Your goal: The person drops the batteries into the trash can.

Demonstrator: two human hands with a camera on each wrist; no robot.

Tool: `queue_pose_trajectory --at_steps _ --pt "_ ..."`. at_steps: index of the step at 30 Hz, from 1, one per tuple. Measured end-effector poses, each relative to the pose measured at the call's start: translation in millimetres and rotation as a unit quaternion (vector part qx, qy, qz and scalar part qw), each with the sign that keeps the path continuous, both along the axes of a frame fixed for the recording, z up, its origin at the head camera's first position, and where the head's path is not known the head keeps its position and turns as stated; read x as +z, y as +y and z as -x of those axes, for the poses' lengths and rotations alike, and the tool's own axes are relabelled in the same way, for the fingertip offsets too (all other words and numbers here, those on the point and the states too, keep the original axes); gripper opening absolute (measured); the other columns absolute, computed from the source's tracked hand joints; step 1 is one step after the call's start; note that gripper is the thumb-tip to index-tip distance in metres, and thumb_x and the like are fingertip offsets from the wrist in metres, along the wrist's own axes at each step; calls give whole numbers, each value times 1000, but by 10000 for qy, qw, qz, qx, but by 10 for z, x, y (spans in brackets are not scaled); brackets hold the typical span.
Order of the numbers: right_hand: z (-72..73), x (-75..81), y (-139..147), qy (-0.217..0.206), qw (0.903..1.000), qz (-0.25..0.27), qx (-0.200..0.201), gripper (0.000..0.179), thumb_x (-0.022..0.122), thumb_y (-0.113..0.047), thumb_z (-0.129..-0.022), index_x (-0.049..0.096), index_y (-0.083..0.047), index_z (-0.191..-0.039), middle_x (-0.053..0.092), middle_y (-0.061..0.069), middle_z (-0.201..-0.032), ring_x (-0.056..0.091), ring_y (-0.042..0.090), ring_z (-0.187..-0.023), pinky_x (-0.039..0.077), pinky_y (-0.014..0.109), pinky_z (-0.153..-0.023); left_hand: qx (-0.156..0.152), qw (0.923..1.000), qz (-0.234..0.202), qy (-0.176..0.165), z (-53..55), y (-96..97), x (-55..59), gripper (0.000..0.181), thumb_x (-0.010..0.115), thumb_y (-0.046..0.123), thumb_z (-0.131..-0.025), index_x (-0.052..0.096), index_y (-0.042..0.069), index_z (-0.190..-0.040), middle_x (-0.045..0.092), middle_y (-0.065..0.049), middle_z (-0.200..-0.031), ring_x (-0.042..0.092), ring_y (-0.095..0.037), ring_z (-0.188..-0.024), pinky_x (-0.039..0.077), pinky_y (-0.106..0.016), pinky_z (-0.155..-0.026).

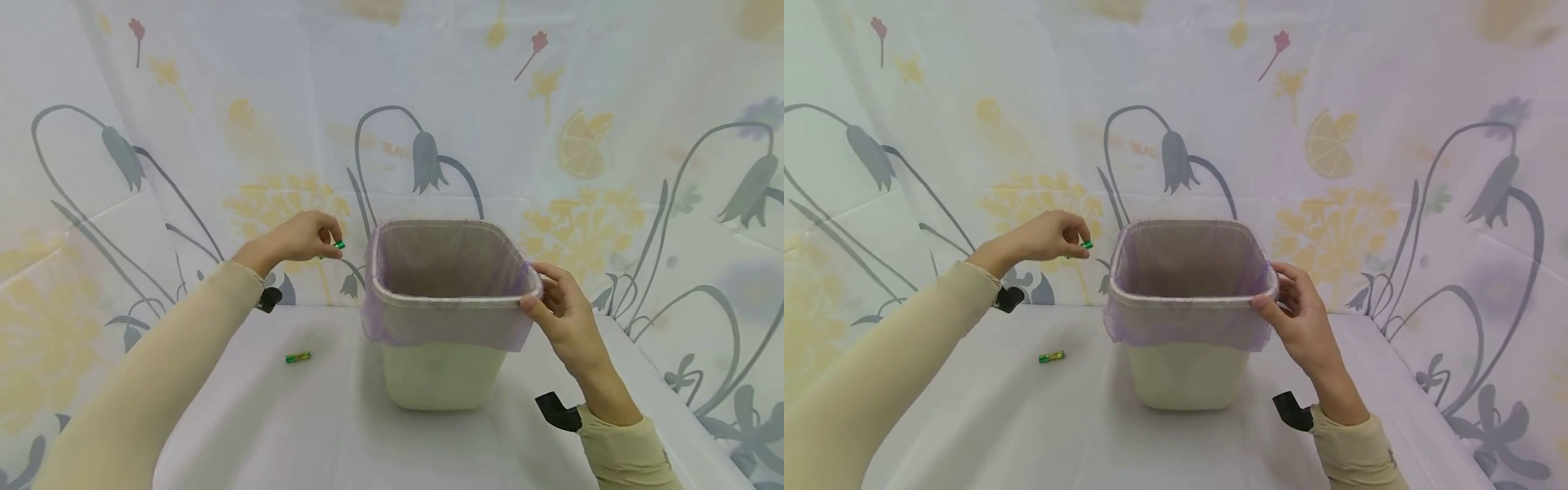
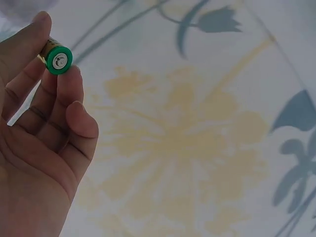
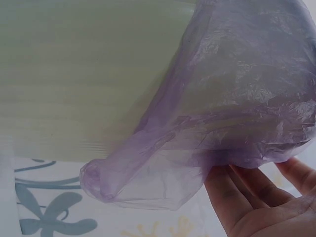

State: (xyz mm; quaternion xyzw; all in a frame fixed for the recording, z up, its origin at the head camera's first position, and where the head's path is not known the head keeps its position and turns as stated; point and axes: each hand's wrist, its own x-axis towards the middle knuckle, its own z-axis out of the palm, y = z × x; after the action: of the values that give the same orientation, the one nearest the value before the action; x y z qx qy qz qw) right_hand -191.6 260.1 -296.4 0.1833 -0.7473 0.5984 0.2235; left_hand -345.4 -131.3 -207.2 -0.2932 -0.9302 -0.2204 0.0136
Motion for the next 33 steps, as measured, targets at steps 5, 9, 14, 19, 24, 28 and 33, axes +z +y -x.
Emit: queue_pose_trajectory --at_steps 5,9,14,19,24,28,33 --pt "-2 0 15 19 10000 71 67 49 59 -4 -93 41 -5 -139 56 6 -120 58 12 -102 47 17 -83 -130 9998 -107 109 -62 313 334 20 75 20 -84 65 9 -97 62 -7 -80 59 -23 -74 47 -35 -71" --pt "-2 -3 18 20 9999 93 81 49 59 -3 -93 41 -5 -139 56 7 -120 58 12 -102 47 17 -83 -397 9991 -113 68 -115 583 433 21 75 21 -84 65 10 -99 63 -7 -83 60 -22 -76 48 -35 -72" --pt "-2 -16 15 -21 10000 38 36 49 59 -4 -93 41 -5 -139 54 8 -121 57 13 -104 47 17 -83 -771 9968 -163 -106 -142 914 380 19 76 20 -84 65 10 -96 63 -7 -82 61 -22 -76 48 -32 -70" --pt "-9 -18 12 -72 9999 -97 -31 50 59 -5 -94 41 -7 -140 53 8 -123 56 13 -106 46 16 -83 -1160 9925 -208 -323 -163 1189 281 16 75 17 -84 65 9 -94 65 -7 -79 64 -27 -76 49 -30 -69" --pt "0 -10 10 -57 10000 -62 16 50 59 -3 -93 40 -6 -140 53 9 -123 56 13 -106 46 17 -84 -1315 9903 -132 -436 -171 1330 182 15 74 17 -85 66 9 -94 67 -4 -78 64 -21 -72 51 -29 -67" --pt "4 -8 16 -60 9998 -164 -40 50 59 -4 -93 40 -7 -140 52 9 -124 56 12 -106 46 17 -83 -1351 9901 -9 -395 -178 1378 128 15 75 20 -84 66 11 -94 68 -2 -78 64 -19 -70 50 -29 -66" --pt "2 0 29 -61 9997 -229 -83 51 59 -4 -93 40 -7 -140 51 10 -124 55 12 -106 46 17 -83 -1406 9896 124 -283 -190 1429 85 15 75 22 -84 66 14 -93 66 -1 -78 64 -18 -73 48 -29 -66"
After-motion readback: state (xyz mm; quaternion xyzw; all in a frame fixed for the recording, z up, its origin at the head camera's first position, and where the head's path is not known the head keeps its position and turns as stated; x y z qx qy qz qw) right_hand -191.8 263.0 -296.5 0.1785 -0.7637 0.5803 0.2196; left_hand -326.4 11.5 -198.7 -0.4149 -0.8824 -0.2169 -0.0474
